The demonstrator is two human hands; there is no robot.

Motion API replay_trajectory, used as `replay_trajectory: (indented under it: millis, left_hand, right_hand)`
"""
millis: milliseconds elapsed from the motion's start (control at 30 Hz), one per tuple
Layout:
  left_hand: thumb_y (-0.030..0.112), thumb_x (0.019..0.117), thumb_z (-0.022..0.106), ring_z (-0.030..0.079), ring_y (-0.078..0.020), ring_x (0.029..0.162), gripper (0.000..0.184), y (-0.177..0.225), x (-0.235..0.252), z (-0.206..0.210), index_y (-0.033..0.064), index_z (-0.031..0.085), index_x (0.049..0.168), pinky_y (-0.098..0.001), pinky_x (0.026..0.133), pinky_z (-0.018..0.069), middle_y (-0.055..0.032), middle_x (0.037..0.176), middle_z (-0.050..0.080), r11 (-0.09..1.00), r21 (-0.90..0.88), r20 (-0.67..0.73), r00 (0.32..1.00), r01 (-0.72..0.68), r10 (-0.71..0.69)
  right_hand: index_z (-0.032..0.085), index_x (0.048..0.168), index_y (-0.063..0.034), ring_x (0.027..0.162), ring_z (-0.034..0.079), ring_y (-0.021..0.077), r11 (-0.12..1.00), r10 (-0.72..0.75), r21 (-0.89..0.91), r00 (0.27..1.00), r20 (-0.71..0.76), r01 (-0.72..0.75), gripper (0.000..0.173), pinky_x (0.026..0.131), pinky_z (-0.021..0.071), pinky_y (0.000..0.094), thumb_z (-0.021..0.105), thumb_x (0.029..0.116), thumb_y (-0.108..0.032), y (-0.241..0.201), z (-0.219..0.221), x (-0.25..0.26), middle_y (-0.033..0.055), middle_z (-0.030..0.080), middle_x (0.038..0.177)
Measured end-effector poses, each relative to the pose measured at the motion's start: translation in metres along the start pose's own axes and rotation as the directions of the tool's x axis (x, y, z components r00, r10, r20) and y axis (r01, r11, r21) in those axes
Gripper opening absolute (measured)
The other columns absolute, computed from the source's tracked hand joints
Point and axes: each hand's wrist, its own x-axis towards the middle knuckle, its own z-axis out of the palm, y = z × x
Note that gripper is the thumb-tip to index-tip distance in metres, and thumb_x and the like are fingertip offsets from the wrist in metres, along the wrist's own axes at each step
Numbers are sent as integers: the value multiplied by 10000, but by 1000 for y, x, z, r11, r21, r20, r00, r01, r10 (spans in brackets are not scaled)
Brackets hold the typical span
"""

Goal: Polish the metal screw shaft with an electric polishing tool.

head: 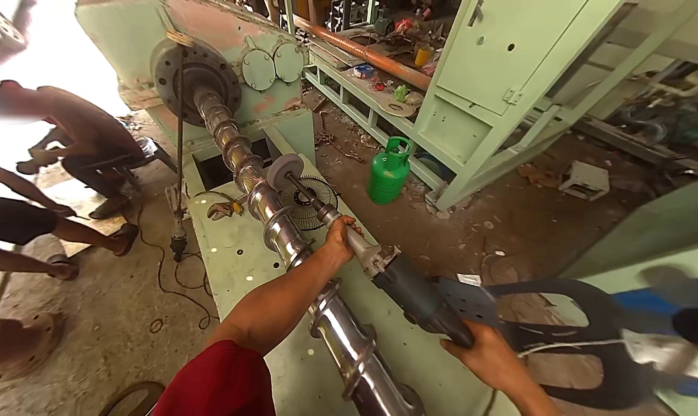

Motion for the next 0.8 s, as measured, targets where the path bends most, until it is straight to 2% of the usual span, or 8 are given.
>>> replay_trajectory:
  millis: [133, 400, 800]
  left_hand:
    - [91, 917, 579, 513, -151, 533, 119, 1, -12, 2, 139, 493, 850, -320, 553, 516, -15, 650, 482, 998, -59, 40, 999, -31, 33]
    - [92, 930, 559, 539, -154, 548, 128, 6, -30, -2, 128, 500, 822, -315, 577, 533, -24, 646, 502, 987, -152, 118, 990, -56, 74]
    - [88, 925, 542, 551, -160, 556, 103, 12, -58, -11, 118, 507, 833, -325, 600, 543, -30, 638, 508, 957, -280, 180, 975, -73, 127]
  right_hand:
    - [745, 1009, -127, 812, 709, 300, 997, -20, -72, 999, -41, 17, 397, 752, 552, 607, 804, 791, -454, -1, -5, -6, 95, 719, 826]
    - [743, 987, -102, 769, 713, 354, 978, -87, -198, 989, -121, 62, 377, 702, 543, 631, 777, 806, -432, -15, -17, -24, 135, 712, 780]
    - [751, 1034, -96, 730, 717, 399, 939, -161, -331, 970, -182, 94, 369, 654, 536, 646, 770, 813, -391, -38, -32, -50, 164, 714, 751]
